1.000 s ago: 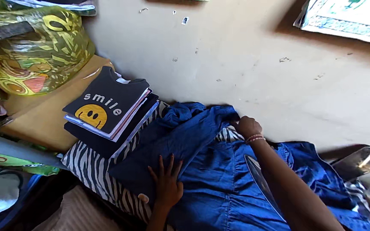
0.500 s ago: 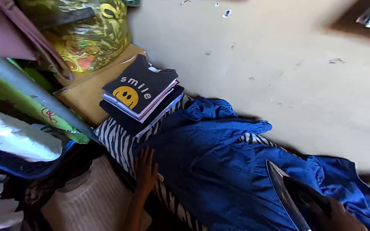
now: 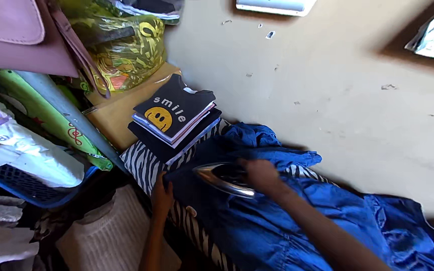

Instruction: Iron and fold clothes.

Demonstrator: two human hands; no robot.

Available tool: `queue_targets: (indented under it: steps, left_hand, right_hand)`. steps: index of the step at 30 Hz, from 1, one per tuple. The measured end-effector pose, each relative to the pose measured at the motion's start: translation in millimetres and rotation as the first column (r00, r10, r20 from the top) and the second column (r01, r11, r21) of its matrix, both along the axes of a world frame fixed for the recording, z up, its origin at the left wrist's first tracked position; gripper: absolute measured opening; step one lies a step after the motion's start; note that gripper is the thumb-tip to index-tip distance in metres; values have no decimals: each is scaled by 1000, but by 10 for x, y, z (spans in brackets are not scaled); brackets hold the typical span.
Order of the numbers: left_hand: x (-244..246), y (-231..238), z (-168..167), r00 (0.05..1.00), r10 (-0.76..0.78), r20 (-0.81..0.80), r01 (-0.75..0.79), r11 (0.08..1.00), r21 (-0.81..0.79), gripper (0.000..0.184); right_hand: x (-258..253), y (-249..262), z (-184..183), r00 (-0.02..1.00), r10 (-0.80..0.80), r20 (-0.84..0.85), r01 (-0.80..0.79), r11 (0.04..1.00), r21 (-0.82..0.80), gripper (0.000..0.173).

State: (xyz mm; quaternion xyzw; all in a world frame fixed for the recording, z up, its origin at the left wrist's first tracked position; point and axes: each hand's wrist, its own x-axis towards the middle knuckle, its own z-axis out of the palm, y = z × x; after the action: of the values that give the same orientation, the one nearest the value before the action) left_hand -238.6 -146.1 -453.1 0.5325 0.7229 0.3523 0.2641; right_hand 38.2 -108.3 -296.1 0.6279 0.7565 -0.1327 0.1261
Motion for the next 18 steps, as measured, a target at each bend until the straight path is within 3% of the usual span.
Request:
queue_targets:
  steps: [2,4,8,13,18]
  left_hand:
    - [-45,72,-28,1000,-2,-25,2,1000,-26,36]
    - [-81,100,-81,999,32,-12,-32,999,-6,32]
    - [-96,131,-145,996,81,25,-82,997,8,35]
    - [-25,73,-179,992,116,43,-118,991,56,42]
    - [-32,-186,-72,992,124,-10,-114,942,314,53]
  right_hand:
    - [-417,363,-321,999,9,-34,-11,998,-67,41]
    - [-653,364,-453,998,-8,-62,2,995,-102,37]
    - [-544,-62,-420,998,-55,-10,53,985,-167,31]
    - [-601,174,-425,974,-227,4,226,967,-118,33]
    - [-616,12,-418,990,-141,-11,138,982,-125,29]
